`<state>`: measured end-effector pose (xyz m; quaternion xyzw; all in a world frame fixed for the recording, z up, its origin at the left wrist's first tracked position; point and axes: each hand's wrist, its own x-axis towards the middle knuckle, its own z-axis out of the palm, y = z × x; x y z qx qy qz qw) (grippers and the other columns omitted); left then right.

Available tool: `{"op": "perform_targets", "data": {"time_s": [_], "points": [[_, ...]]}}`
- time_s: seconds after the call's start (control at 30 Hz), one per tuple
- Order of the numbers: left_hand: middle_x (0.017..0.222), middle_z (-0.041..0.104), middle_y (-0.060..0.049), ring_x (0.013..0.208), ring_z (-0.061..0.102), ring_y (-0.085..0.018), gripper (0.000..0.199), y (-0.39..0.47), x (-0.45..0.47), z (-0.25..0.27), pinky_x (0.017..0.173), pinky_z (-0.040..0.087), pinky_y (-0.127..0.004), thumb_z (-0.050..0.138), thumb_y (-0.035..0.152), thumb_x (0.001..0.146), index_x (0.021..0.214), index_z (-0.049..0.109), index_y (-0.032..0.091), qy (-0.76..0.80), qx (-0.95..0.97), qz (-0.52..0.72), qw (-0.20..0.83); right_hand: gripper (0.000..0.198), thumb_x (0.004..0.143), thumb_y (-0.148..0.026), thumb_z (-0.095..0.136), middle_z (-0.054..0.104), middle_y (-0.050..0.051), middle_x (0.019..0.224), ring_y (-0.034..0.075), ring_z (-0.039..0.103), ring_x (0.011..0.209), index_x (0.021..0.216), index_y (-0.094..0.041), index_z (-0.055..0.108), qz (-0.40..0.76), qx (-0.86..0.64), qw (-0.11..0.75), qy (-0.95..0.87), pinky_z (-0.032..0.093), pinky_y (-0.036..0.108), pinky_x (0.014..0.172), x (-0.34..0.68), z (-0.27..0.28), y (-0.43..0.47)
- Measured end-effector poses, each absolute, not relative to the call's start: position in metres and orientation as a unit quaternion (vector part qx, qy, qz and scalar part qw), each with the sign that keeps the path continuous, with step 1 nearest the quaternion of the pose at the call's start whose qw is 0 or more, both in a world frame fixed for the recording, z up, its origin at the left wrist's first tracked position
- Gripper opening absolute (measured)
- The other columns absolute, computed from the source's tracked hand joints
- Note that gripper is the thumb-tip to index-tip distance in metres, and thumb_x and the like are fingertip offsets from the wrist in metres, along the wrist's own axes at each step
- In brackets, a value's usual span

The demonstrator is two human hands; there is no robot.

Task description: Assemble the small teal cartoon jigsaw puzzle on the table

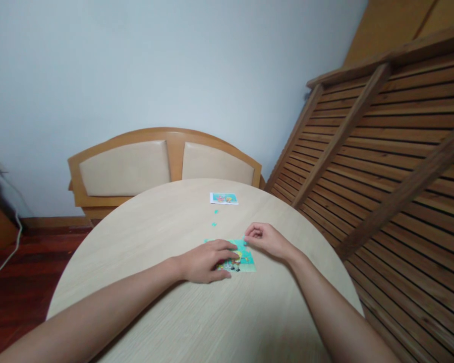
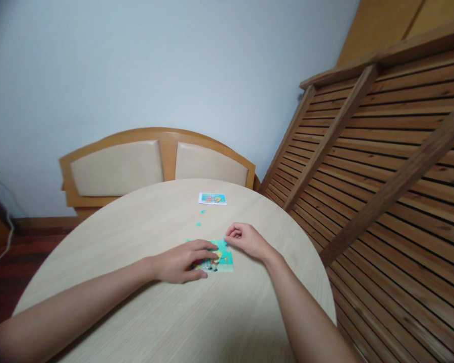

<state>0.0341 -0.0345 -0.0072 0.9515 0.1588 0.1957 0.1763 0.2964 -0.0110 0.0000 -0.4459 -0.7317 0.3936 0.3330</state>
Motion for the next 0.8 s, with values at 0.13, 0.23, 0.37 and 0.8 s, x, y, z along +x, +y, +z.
{"op": "perform_targets", "data": {"time_s": [0.13, 0.23, 0.37, 0.8], "points": [[0.139, 0.054, -0.014, 0.129, 0.051, -0.028, 0.042, -0.0360, 0.0355, -0.0113, 0.110, 0.039, -0.041, 0.056, 0.038, 0.094, 0.133, 0.056, 0.021, 0.159, 0.961, 0.168, 0.150, 0.036, 0.076, -0.044, 0.074, 0.068, 0.004, 0.075, 0.015, 0.061, 0.068, 0.092, -0.013, 0.066, 0.410, -0.455, 0.312, -0.727, 0.044, 0.026, 0.065, 0.3078, -0.0049, -0.0068], [0.139, 0.054, -0.014, 0.128, 0.051, -0.028, 0.042, -0.0355, 0.0358, -0.0118, 0.110, 0.039, -0.041, 0.056, 0.039, 0.094, 0.132, 0.057, 0.021, 0.161, 0.962, 0.166, 0.143, 0.038, 0.075, -0.045, 0.074, 0.069, 0.004, 0.076, 0.016, 0.062, 0.069, 0.093, -0.012, 0.068, 0.412, -0.456, 0.288, -0.735, 0.044, 0.026, 0.065, 0.3097, -0.0062, -0.0054], [0.139, 0.054, -0.014, 0.128, 0.052, -0.028, 0.042, -0.0354, 0.0361, -0.0113, 0.110, 0.040, -0.041, 0.056, 0.039, 0.094, 0.132, 0.058, 0.021, 0.160, 0.963, 0.166, 0.140, 0.036, 0.074, -0.045, 0.074, 0.068, 0.004, 0.074, 0.016, 0.061, 0.069, 0.090, -0.012, 0.068, 0.410, -0.466, 0.267, -0.737, 0.044, 0.026, 0.064, 0.3077, -0.0059, -0.0058], [0.139, 0.054, -0.014, 0.128, 0.052, -0.028, 0.042, -0.0351, 0.0356, -0.0111, 0.110, 0.040, -0.041, 0.056, 0.038, 0.094, 0.132, 0.058, 0.020, 0.152, 0.963, 0.172, 0.142, 0.038, 0.072, -0.045, 0.075, 0.066, 0.004, 0.074, 0.015, 0.059, 0.069, 0.087, -0.011, 0.068, 0.397, -0.480, 0.245, -0.743, 0.045, 0.027, 0.065, 0.3070, -0.0085, -0.0050]]}}
